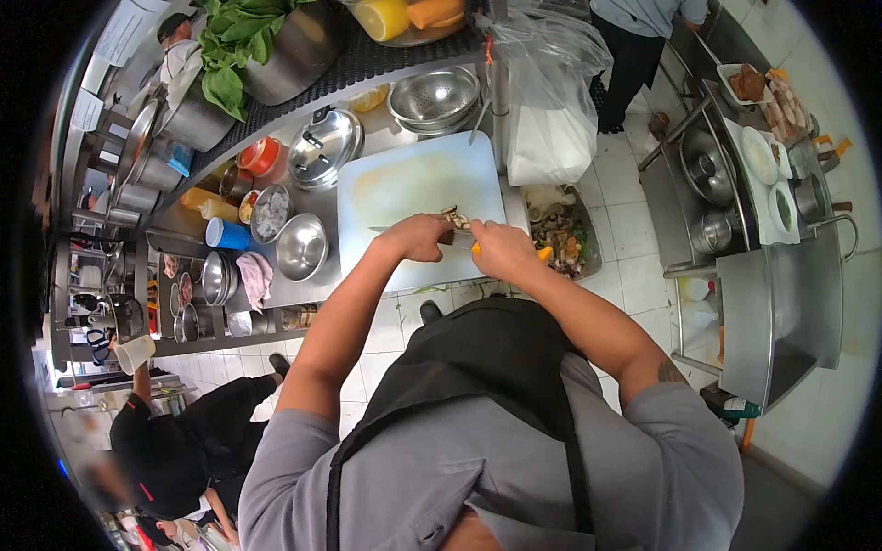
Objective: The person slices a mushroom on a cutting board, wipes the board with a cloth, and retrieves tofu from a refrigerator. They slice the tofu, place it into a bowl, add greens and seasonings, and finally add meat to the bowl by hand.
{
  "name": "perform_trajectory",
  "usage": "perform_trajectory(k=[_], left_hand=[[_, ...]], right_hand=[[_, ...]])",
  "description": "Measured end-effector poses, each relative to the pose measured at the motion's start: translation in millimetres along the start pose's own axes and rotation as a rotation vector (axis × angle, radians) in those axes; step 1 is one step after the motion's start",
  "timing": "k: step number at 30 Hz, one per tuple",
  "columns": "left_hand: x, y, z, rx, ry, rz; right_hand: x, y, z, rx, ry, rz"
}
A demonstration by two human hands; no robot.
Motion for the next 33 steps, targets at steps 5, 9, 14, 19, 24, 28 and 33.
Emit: perform_trajectory(k=[5, 9, 14, 19, 24, 28, 33], left_hand=[[5.5, -36.2, -15.6, 0.303, 0.178, -0.137], [-2.2, -76.1, -57.3, 0.318, -0.068, -0.273], [-39.2, -20.4, -7.0, 0.484, 0.046, -0.2], [-22.1, 4.7, 25.5, 0.463, -0.047, -0.148], [-18.7, 21.0, 21.9, 0.572, -0.058, -0.239], [-32.0, 25.2, 13.1, 0.802, -0.102, -0.445], [-54.5, 23.9, -23.7, 1.041, -0.172, -0.728]], right_hand=[[6.3, -3.4, -4.6, 0.018, 0.028, 0.031], [39.4, 11.0, -7.7, -0.107, 0.194, 0.166], [91.7, 61.4, -21.9, -0.212, 0.358, 0.449], [102.5, 96.9, -32.4, -0.242, 0.373, 0.472], [77.5, 92.3, -42.5, -0.3, 0.259, 0.393], [62.4, 92.7, -47.1, -0.289, 0.25, 0.409], [30.8, 63.2, -33.0, -0.277, 0.212, 0.399]])
Point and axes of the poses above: each hand's wrist, its own z-axis towards the middle knuckle, its own y-axis out of the palm, x = y × z, the point moved 9 cm from there along z, towards the middle knuckle, and after that the axes turned 15 degrees about -z, right-handed, at the moved point
